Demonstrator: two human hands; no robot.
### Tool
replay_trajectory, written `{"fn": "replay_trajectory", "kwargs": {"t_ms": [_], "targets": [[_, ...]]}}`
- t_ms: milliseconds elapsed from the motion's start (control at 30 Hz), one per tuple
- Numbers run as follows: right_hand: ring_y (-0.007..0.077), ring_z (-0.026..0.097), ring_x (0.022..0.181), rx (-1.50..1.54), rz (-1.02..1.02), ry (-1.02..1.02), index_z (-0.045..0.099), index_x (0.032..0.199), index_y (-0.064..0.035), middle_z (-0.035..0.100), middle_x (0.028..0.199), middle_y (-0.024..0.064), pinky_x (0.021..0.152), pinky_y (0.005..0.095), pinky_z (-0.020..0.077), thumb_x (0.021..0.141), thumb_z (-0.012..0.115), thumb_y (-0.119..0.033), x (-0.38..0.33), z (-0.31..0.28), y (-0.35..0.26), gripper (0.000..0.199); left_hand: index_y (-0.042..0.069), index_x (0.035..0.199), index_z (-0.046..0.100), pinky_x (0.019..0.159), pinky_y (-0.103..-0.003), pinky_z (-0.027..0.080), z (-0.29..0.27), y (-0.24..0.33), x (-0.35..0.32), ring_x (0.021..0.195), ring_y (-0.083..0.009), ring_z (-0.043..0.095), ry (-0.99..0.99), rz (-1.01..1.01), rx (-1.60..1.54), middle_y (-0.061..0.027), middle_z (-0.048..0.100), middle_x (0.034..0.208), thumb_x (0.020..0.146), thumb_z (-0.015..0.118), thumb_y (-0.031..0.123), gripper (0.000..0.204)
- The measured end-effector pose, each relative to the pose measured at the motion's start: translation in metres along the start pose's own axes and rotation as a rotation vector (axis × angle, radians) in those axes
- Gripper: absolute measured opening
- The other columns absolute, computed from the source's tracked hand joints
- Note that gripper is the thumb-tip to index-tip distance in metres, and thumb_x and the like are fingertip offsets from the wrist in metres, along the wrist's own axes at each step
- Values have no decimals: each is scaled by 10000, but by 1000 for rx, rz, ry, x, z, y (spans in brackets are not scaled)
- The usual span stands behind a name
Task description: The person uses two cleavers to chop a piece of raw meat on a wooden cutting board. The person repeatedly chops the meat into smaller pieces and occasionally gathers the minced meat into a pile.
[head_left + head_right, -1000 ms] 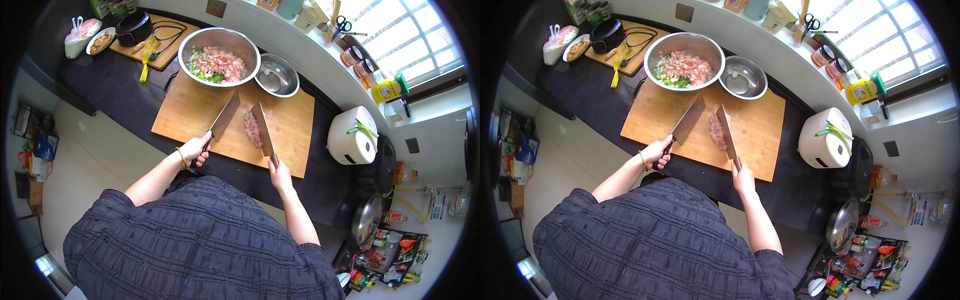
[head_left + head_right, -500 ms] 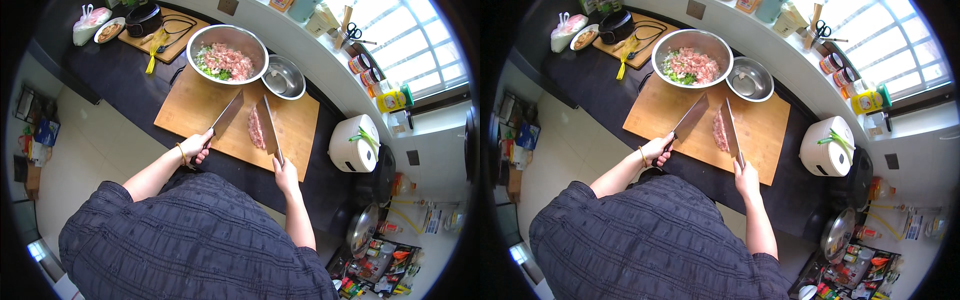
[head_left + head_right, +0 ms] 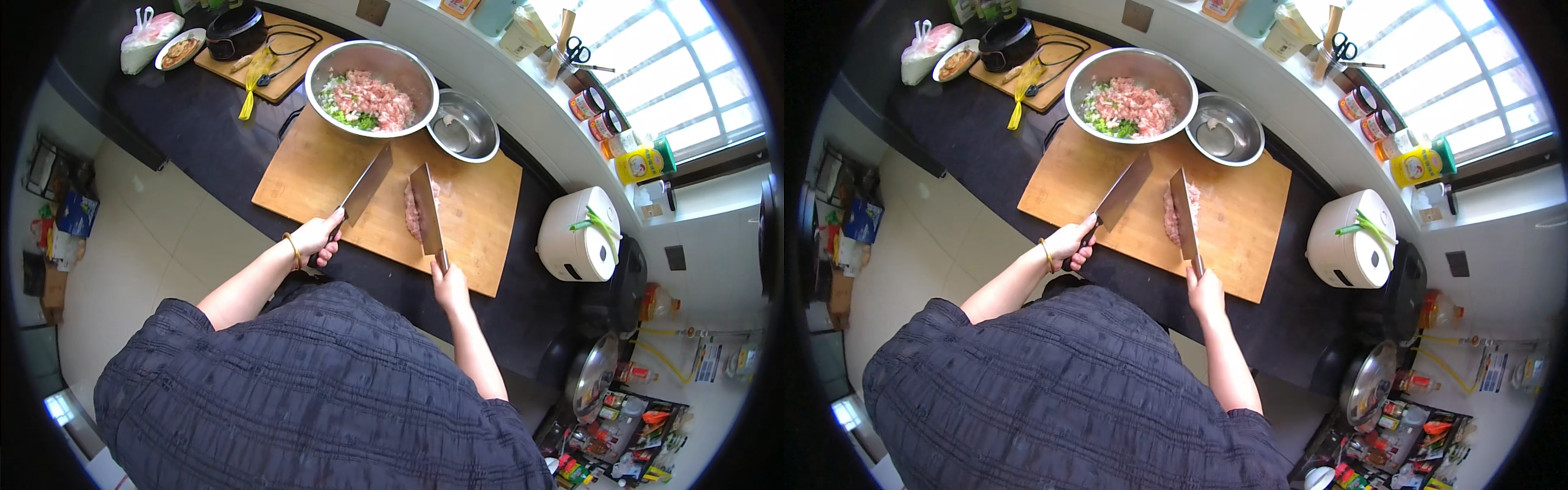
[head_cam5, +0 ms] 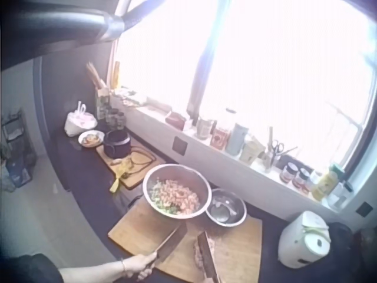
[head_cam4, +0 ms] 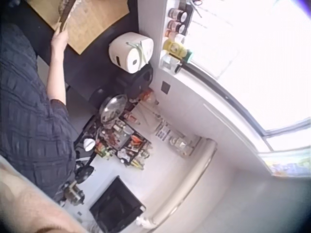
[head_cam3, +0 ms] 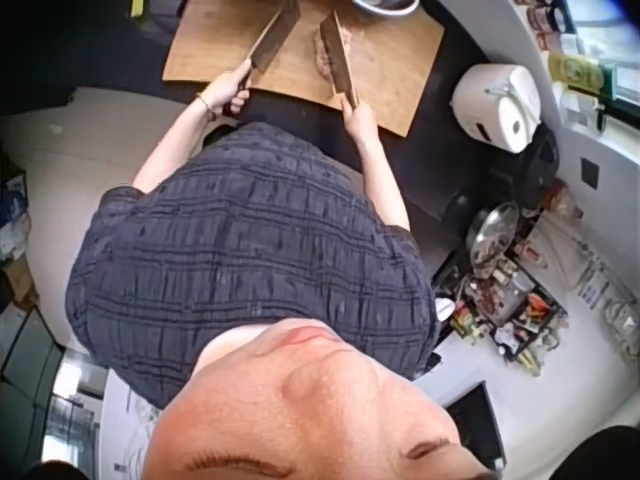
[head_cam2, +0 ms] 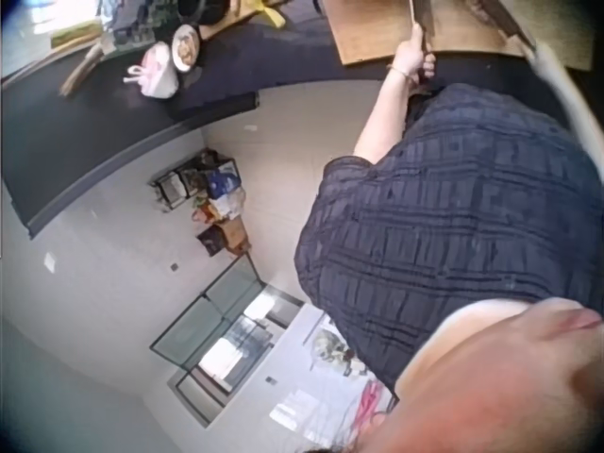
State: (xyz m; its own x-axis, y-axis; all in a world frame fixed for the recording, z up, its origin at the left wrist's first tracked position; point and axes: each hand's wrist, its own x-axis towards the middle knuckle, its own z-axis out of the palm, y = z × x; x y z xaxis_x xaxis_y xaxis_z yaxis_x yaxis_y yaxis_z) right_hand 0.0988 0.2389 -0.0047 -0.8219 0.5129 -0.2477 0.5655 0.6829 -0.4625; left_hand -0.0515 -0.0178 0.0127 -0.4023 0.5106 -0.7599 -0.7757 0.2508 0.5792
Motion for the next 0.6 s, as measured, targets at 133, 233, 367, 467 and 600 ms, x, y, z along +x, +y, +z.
{"fn": "replay_trajectory", "kwargs": {"t_ms": [133,233,367,467,600], "targets": [[408,572,796,58,-88,8,550,875,54,586,788,271,691,435,452,840,517,-351,3,-33,-30,407,102,723,396,343,-207,254,-3,-7,1,371,-58,291,4,18,-12,16,365,510,827,411,592,501],[415,563,829,-53,36,3,543,911,48,580,817,276,711,428,445,847,508,-340,-12,-1,-20,394,103,722,393,344,-208,256,1,-3,-3,369,-57,286,8,8,-33,17,361,508,828,407,592,501],[397,576,806,48,1,-93,549,886,44,586,803,260,692,410,449,848,506,-335,-6,-14,-23,384,102,722,391,345,-209,255,-1,-7,-3,365,-58,279,23,4,-22,17,358,506,831,403,591,501],[401,575,798,153,-36,-6,540,884,44,584,801,264,689,424,450,844,509,-348,-14,-18,-28,395,103,721,393,345,-209,256,-2,-5,-1,363,-59,277,14,8,-17,18,357,504,831,403,590,500],[417,571,803,-11,4,-56,533,836,56,575,794,290,704,453,453,834,517,-372,-21,9,-7,429,105,722,398,343,-210,258,1,-6,0,362,-58,276,15,-4,-22,19,355,503,831,403,590,497]]}}
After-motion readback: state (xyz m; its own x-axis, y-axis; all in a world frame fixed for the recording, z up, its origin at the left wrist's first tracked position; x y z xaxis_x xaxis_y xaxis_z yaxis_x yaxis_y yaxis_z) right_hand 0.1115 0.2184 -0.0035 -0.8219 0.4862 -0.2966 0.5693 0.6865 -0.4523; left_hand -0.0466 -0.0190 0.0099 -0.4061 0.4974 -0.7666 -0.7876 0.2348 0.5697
